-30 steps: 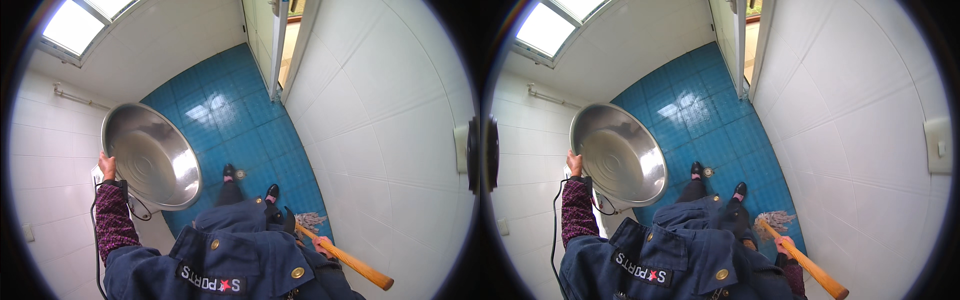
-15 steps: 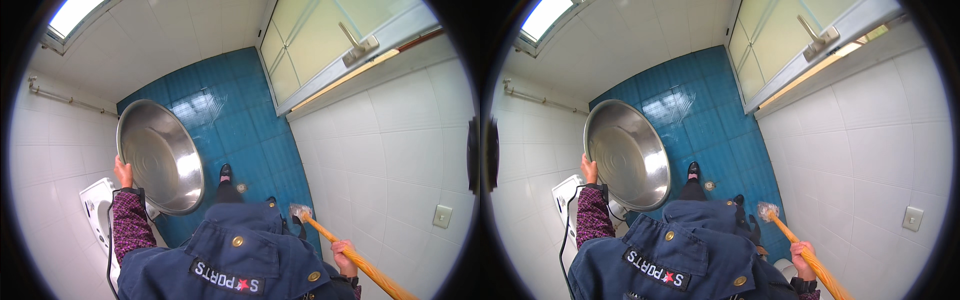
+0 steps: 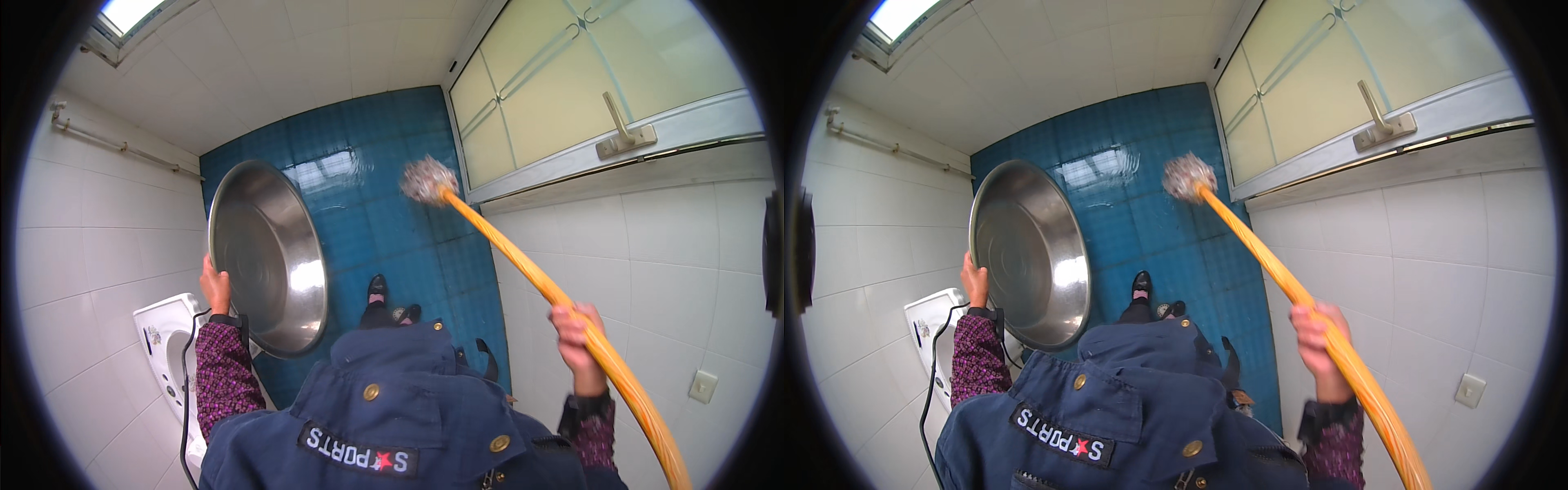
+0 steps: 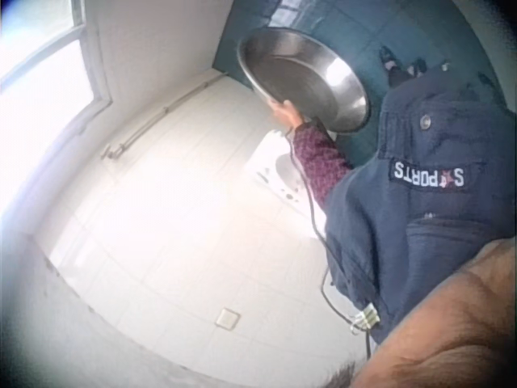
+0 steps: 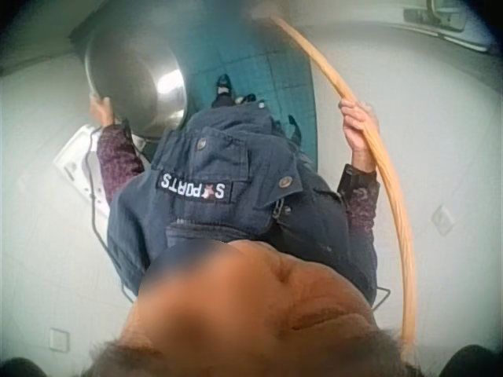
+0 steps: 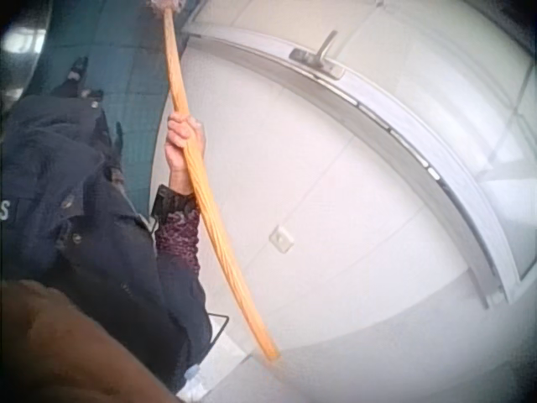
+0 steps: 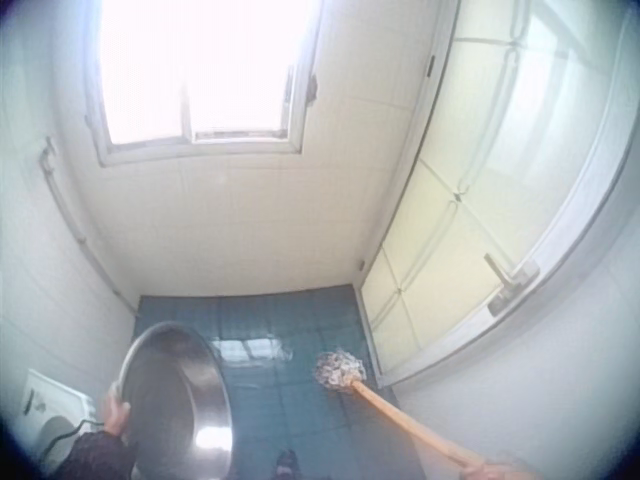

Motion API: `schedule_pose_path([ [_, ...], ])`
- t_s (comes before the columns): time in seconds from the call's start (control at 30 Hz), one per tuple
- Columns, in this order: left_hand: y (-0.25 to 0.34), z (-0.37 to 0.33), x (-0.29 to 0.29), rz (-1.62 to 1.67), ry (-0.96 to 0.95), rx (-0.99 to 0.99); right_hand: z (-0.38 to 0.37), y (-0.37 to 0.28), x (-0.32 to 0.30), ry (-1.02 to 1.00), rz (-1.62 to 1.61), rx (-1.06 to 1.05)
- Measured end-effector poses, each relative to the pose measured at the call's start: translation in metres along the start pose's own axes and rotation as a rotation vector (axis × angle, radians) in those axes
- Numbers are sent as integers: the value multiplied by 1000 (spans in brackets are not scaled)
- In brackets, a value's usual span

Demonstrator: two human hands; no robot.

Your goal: The person mops a blue tiled bathroom floor using a string mop and a metal basin of water. They repeatedly dip the mop, wring it, and mop different areas, including around a squat toilet and near a sink. The person also pours water from a white bucket onto the floor and uses a squeegee to push water toward the drain.

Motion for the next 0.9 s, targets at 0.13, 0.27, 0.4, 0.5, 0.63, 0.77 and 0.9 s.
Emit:
schedule_pose_path([
  [0.13, 10, 2, -12, 98, 46, 89, -136, -23, -4, -290, 35, 157],
  [0.27, 12, 0, -20, -35, 35, 112, -230, -26, -23, -274, -33, 128],
  [0.4, 11, -4, -15, -16, -19, 70, -239, -12, -69, -161, 111, 352],
  [0.5, 20, -2, -6, 41, -41, 153, -237, 1, -124, -30, 137, 276],
  [0.63, 30, -3, -3, -8, -38, 215, -188, 18, -192, -94, 134, 145],
  [0.77, 41, -3, -11, -50, -7, 321, -124, 34, -248, -39, 183, -20],
  [0.9, 50, 8, -9, -179, -69, 254, -56, 63, -305, -45, 156, -80],
])
Point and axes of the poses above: each hand's wrist, its own z-axis away from the middle knuckle, its own x-axis out of the palm, y = z × x, the point moved 5 cm from there along -z, towards the middle knuckle, and after that the axes turned 9 degrees about x, right-handed, at the moved point
